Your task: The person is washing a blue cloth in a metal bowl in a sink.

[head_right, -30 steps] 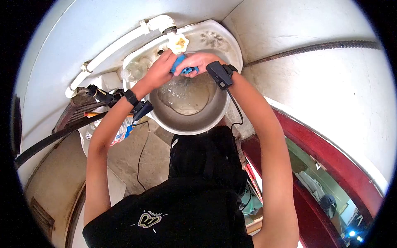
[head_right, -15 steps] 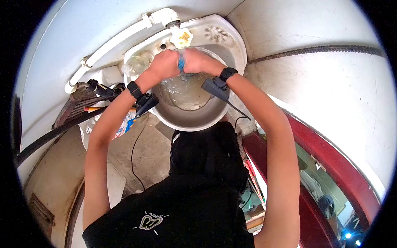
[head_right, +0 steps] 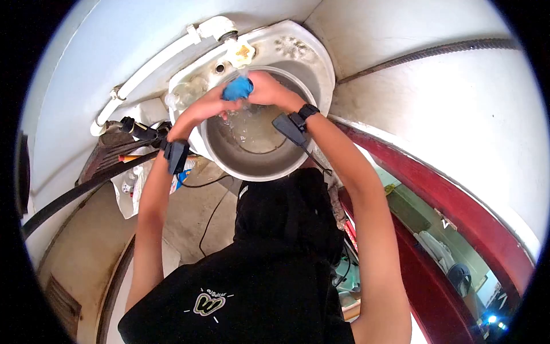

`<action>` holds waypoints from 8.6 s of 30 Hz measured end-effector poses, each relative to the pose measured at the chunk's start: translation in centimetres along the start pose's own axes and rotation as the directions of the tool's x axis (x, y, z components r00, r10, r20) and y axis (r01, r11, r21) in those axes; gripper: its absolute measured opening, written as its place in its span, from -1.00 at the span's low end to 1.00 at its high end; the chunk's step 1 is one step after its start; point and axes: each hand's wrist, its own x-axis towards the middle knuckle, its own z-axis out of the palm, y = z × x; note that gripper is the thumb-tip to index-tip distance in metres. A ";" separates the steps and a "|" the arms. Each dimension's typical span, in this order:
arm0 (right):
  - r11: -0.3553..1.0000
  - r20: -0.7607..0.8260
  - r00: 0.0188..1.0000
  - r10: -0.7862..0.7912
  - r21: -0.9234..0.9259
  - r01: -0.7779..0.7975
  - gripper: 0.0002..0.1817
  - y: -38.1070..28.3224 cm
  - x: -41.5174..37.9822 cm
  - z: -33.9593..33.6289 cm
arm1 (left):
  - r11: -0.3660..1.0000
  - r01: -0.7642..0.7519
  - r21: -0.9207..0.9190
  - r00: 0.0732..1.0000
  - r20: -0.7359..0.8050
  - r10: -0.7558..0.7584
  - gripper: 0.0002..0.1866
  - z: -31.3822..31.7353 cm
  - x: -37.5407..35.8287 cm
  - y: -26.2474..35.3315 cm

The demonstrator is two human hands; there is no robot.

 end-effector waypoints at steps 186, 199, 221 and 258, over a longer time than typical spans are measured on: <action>0.527 0.031 0.649 0.760 0.554 -0.644 -0.78 0.4 -23.4 -1.4 | 0.986 0.075 0.148 0.967 -0.254 -0.035 -0.76 1.6 -10.1 -15.1; 0.496 0.049 0.643 0.765 0.592 -0.636 -0.81 -1.2 -23.8 -0.9 | 0.965 0.133 0.227 0.956 -0.285 -0.065 -0.72 1.9 -10.7 -15.0; 0.466 0.098 0.614 0.783 0.561 -0.684 -0.83 -0.2 -23.9 -1.5 | 0.953 0.148 0.265 0.967 -0.241 -0.084 -0.63 1.8 -11.1 -13.3; 0.491 0.122 0.581 0.805 0.413 -0.767 -0.83 -1.5 -21.7 -3.9 | 0.933 0.218 0.285 0.948 -0.287 -0.134 -0.52 0.4 -9.3 -12.5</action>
